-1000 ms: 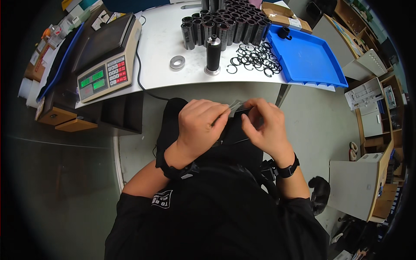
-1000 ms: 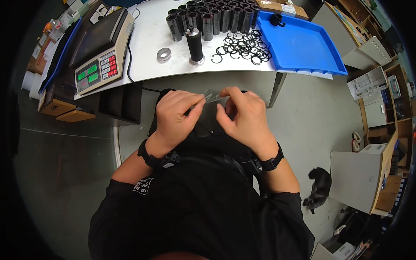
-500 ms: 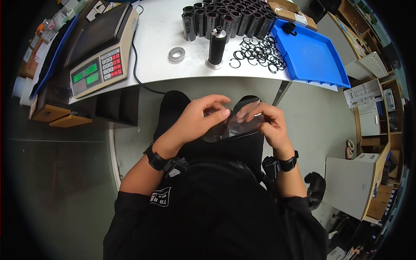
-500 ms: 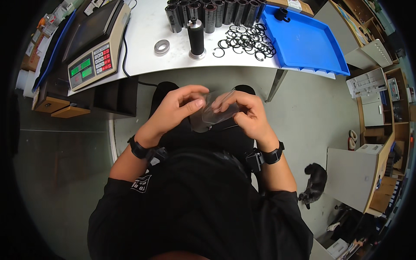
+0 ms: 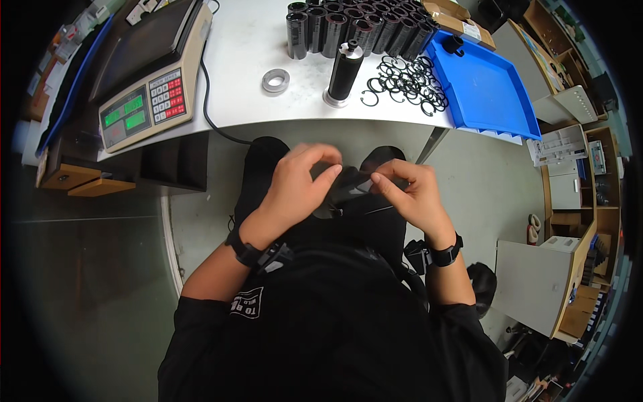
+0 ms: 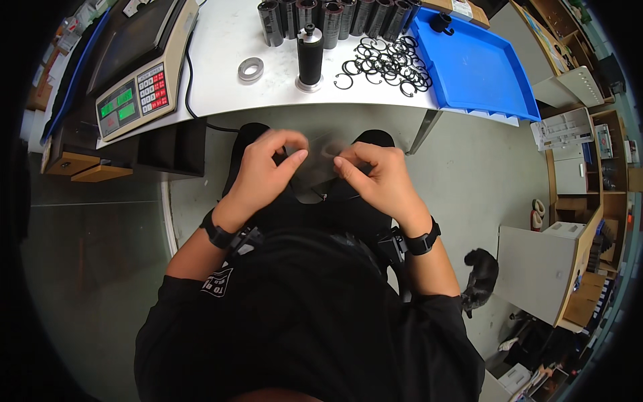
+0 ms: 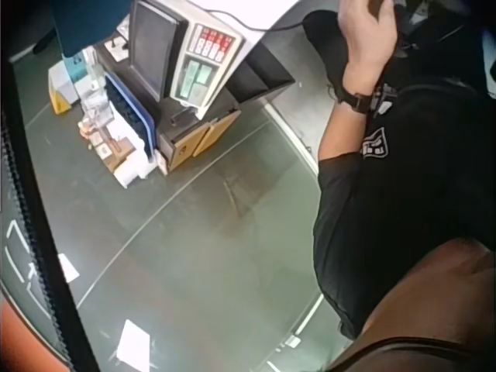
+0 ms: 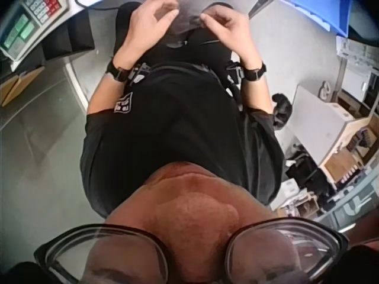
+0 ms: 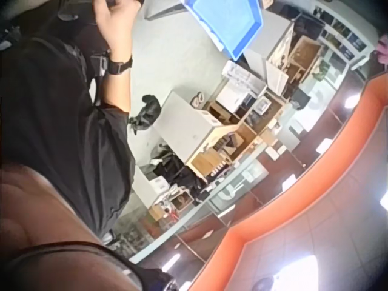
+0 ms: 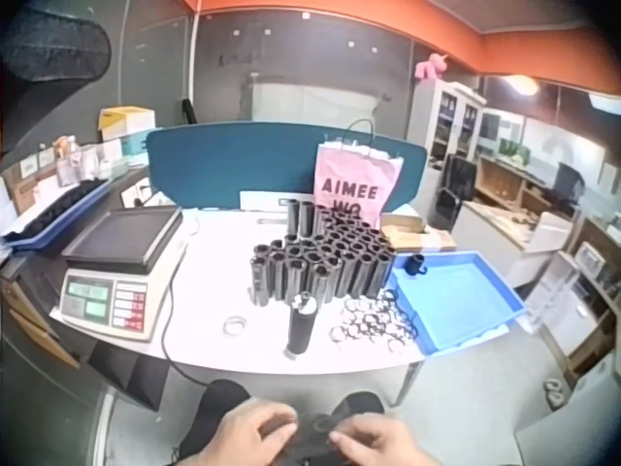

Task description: Assembling black cylinders by fitting rubber rings around them and placing them in a tray for organization.

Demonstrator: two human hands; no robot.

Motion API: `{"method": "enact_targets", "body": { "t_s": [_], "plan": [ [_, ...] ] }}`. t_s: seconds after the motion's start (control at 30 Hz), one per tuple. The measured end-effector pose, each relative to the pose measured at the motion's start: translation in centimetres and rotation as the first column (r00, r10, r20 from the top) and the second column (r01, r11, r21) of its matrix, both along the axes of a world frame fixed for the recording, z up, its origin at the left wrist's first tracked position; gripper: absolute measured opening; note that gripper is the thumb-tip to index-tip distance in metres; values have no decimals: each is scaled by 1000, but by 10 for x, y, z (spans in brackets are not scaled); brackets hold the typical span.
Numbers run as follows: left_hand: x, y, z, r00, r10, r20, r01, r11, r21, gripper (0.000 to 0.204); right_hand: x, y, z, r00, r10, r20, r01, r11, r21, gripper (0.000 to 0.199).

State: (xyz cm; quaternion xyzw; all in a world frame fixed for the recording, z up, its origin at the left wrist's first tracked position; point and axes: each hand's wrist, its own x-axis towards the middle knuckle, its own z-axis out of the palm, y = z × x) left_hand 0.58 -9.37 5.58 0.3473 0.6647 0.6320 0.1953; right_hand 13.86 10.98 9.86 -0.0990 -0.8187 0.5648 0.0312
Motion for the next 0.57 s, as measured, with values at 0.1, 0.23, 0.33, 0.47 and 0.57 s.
{"method": "enact_targets", "body": {
  "t_s": [0.1,0.23,0.33,0.47,0.57],
  "plan": [
    [-1,9,21,725,222,-652,-252,966,48,25,-8,-7,3,988,53,-147,4,933,360,10],
    [-5,13,42,648,15,-761,11,1000,29,33,-21,-16,10,947,200,-251,-28,831,556,8],
    [-12,9,47,653,-178,-736,63,981,-182,30,-26,-16,12,934,295,-204,-86,737,671,10],
    [-26,6,63,624,-348,-699,76,918,-389,25,-33,-17,27,925,356,-135,-124,617,777,15],
    [-37,7,72,532,-442,-722,82,876,-475,26,-40,-14,36,897,440,-49,-194,490,850,16]
  ]
}}
